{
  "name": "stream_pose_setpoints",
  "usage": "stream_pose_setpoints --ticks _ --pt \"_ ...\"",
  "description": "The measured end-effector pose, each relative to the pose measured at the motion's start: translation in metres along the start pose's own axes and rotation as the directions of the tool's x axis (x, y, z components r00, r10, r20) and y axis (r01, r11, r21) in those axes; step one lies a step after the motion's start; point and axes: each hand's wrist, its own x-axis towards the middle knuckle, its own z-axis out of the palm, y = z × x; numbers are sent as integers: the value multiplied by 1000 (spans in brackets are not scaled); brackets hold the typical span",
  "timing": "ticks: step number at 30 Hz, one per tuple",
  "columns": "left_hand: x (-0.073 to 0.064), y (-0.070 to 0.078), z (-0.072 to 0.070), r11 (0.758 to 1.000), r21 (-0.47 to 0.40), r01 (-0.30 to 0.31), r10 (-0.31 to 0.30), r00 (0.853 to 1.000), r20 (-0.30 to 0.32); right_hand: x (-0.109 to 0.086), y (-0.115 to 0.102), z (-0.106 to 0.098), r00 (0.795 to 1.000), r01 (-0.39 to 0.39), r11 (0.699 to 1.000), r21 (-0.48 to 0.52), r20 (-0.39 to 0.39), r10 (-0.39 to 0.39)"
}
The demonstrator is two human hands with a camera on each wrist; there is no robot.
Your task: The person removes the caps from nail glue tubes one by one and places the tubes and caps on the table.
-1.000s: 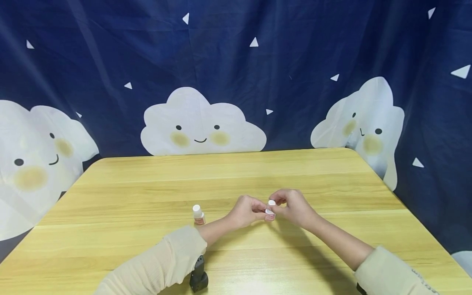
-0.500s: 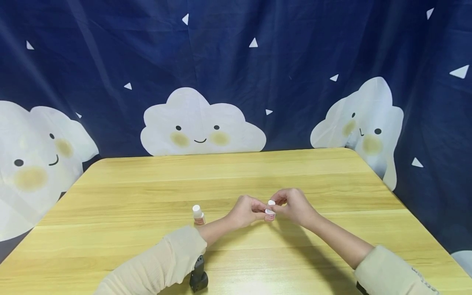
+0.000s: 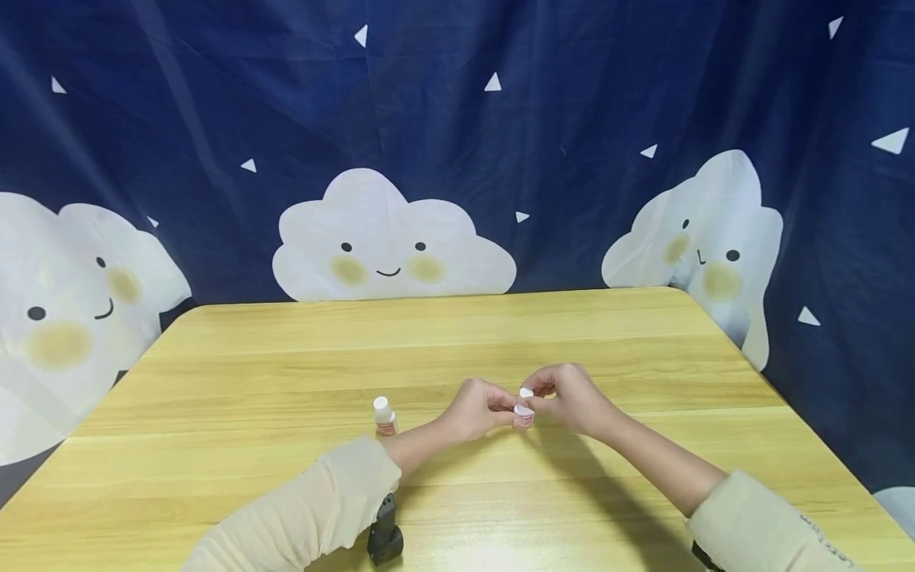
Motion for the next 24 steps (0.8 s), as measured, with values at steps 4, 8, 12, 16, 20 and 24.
stream_pose_setpoints --ticks 4,8,12,16,20,24 --pt "1 0 0 1000 -5 10 -10 1000 -9 1 0 -1 1000 12 1000 8 21 -12" --pt "1 0 -1 1000 -16 14 -14 1000 -11 1 1 -3 998 29 999 18 49 -30" --pt "0 0 -1 1000 -10 12 -12 1000 -13 2 0 -4 996 50 998 34 76 -53" --pt "0 1 -2 1000 -11 5 -5 1000 -5 2 0 -5 993 60 997 47 95 -64" --pt "0 2 -2 1000 -12 4 -4 1000 0 2 -1 -6 992 59 997 51 108 -64" --pt "0 2 -2 1000 -12 5 -5 1000 -2 2 -1 -5 995 36 998 47 94 -40"
